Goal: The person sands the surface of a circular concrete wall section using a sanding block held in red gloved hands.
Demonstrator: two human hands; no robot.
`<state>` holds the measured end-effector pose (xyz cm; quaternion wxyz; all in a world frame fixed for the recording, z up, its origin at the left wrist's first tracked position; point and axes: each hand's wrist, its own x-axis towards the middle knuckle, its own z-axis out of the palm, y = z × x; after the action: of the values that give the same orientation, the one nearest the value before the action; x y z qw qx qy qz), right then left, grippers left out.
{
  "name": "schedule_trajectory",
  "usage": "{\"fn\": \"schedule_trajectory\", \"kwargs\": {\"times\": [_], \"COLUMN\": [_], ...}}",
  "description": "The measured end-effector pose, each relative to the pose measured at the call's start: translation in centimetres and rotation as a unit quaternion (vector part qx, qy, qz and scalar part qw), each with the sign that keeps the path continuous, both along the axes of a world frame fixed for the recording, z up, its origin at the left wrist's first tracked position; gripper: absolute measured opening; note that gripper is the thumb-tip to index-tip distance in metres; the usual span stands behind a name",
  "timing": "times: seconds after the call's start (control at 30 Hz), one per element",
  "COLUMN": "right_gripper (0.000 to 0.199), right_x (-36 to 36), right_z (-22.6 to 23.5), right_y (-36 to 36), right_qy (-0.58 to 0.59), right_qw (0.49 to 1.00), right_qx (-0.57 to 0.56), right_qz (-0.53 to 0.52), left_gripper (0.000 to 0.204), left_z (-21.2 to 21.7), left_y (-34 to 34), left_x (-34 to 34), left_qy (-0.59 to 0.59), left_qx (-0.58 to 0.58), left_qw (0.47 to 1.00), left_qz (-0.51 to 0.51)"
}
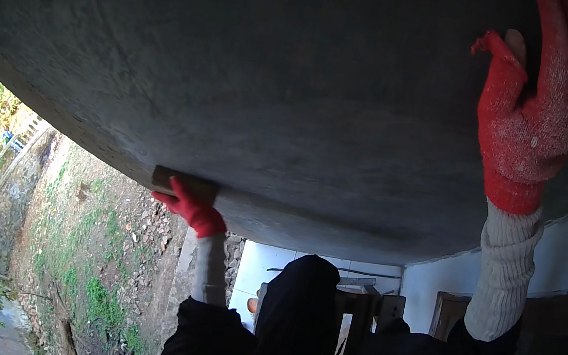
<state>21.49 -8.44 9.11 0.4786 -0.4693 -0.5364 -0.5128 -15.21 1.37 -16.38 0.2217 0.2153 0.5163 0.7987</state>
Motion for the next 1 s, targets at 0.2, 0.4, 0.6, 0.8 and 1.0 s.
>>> {"fn": "schedule_trajectory", "kwargs": {"times": [0.2, 0.4, 0.6, 0.8, 1.0], "right_gripper": [0.040, 0.040, 0.039, 0.039, 0.040], "right_x": [0.3, 0.7, 0.1, 1.7, 1.1], "right_z": [0.5, -0.8, 0.3, 0.3, 0.0], "right_y": [0.0, 0.6, 0.0, -0.4, -0.1], "right_qy": [-0.037, 0.017, -0.081, -0.053, -0.025], "right_qw": [0.996, 0.999, 0.990, 0.989, 0.997], "right_qx": [-0.018, -0.027, 0.029, -0.057, 0.010], "right_qz": [-0.075, -0.002, -0.116, -0.124, -0.070], "left_gripper": [0.099, 0.113, 0.091, 0.107, 0.104], "left_z": [3.1, -1.9, 1.3, 0.8, -3.3], "left_y": [-3.6, -5.4, 0.5, -6.0, -2.9], "left_x": [7.2, 9.4, -2.0, 11.7, 5.0], "left_qy": [0.300, 0.547, 0.077, 0.569, 0.428], "left_qx": [0.050, 0.152, 0.006, 0.214, 0.028], "left_qw": [0.952, 0.823, 0.996, 0.794, 0.901], "left_qz": [0.037, -0.016, 0.047, -0.025, 0.068]}}
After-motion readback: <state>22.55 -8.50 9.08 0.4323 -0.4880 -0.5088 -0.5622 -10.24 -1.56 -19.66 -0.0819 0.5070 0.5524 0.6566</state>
